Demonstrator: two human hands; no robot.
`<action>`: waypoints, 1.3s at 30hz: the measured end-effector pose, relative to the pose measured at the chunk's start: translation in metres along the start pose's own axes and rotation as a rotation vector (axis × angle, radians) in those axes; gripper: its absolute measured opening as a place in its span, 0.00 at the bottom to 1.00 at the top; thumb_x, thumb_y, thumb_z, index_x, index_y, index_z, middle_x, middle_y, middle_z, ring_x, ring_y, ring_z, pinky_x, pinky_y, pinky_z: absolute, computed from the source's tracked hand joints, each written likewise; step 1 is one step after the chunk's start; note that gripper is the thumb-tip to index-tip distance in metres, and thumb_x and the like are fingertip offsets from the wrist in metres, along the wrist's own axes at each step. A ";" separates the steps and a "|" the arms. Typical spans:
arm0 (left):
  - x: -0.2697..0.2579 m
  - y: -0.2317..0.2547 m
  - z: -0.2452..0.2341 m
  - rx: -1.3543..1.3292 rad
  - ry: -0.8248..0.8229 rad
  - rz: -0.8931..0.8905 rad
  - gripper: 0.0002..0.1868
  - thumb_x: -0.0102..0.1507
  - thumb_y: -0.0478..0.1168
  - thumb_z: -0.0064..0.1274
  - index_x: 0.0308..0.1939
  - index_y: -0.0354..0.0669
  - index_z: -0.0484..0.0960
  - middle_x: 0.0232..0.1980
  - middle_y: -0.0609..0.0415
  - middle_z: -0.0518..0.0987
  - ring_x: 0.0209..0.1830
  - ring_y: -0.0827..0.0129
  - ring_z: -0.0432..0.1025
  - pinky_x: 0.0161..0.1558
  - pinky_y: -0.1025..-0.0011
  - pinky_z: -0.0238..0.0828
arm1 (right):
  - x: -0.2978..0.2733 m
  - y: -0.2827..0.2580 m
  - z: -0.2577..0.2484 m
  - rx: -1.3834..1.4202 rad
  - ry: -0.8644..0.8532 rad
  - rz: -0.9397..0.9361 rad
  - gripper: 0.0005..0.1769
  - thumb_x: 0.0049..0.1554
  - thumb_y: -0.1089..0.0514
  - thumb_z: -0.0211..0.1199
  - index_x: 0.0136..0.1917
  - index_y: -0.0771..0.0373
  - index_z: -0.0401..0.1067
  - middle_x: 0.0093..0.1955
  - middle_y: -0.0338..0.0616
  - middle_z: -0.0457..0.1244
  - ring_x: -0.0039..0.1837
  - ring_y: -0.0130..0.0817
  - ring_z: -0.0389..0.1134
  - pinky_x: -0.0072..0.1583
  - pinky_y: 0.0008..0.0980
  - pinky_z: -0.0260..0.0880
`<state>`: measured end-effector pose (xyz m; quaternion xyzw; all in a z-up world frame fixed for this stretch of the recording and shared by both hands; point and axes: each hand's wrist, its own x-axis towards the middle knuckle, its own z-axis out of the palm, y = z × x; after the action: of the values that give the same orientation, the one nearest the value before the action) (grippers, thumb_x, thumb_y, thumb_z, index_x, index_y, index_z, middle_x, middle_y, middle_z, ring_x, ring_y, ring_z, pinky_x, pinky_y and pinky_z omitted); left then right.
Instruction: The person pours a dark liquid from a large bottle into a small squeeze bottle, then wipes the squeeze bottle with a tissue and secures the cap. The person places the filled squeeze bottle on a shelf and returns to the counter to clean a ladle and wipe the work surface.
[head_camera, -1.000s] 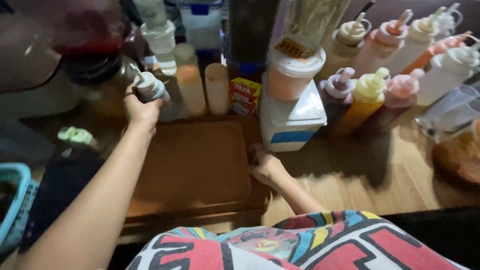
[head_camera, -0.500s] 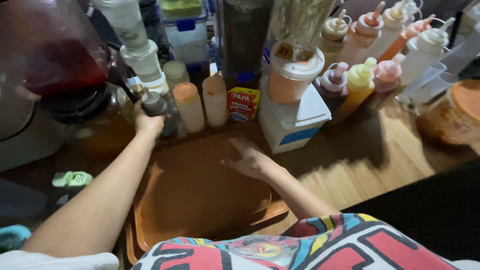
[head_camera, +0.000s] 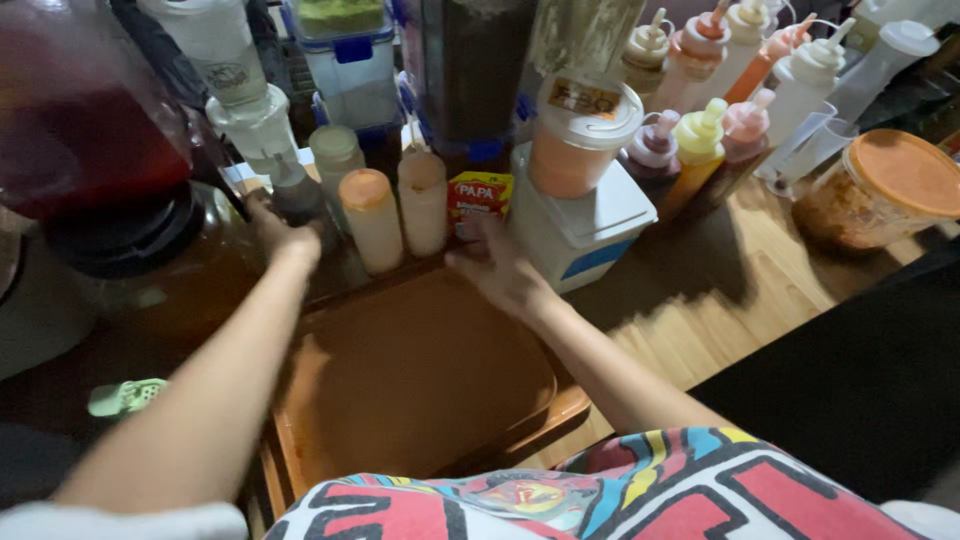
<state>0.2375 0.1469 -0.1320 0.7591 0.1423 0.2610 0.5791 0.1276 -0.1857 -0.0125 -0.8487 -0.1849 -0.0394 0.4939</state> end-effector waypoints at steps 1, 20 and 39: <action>-0.009 0.003 0.001 0.022 0.043 0.014 0.50 0.51 0.30 0.62 0.75 0.40 0.54 0.68 0.43 0.72 0.67 0.56 0.69 0.69 0.62 0.63 | 0.010 0.003 0.002 0.077 0.029 -0.031 0.36 0.56 0.52 0.68 0.71 0.65 0.58 0.67 0.53 0.63 0.68 0.46 0.67 0.66 0.41 0.69; -0.097 0.137 0.012 -0.048 -0.157 0.078 0.38 0.52 0.39 0.71 0.63 0.38 0.70 0.59 0.45 0.79 0.60 0.56 0.76 0.60 0.62 0.73 | 0.073 -0.028 0.062 -0.213 0.404 0.317 0.48 0.38 0.37 0.79 0.60 0.67 0.64 0.58 0.56 0.66 0.61 0.54 0.69 0.60 0.49 0.68; -0.083 0.100 -0.039 0.190 0.151 0.080 0.41 0.46 0.37 0.74 0.61 0.41 0.71 0.59 0.43 0.78 0.61 0.50 0.72 0.63 0.58 0.68 | 0.063 -0.032 0.099 0.028 0.260 0.033 0.46 0.46 0.52 0.77 0.71 0.64 0.57 0.69 0.55 0.60 0.71 0.50 0.62 0.69 0.47 0.62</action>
<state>0.1387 0.1064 -0.0488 0.7939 0.1788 0.3256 0.4814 0.1632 -0.0696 -0.0203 -0.8323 -0.1057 -0.1383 0.5262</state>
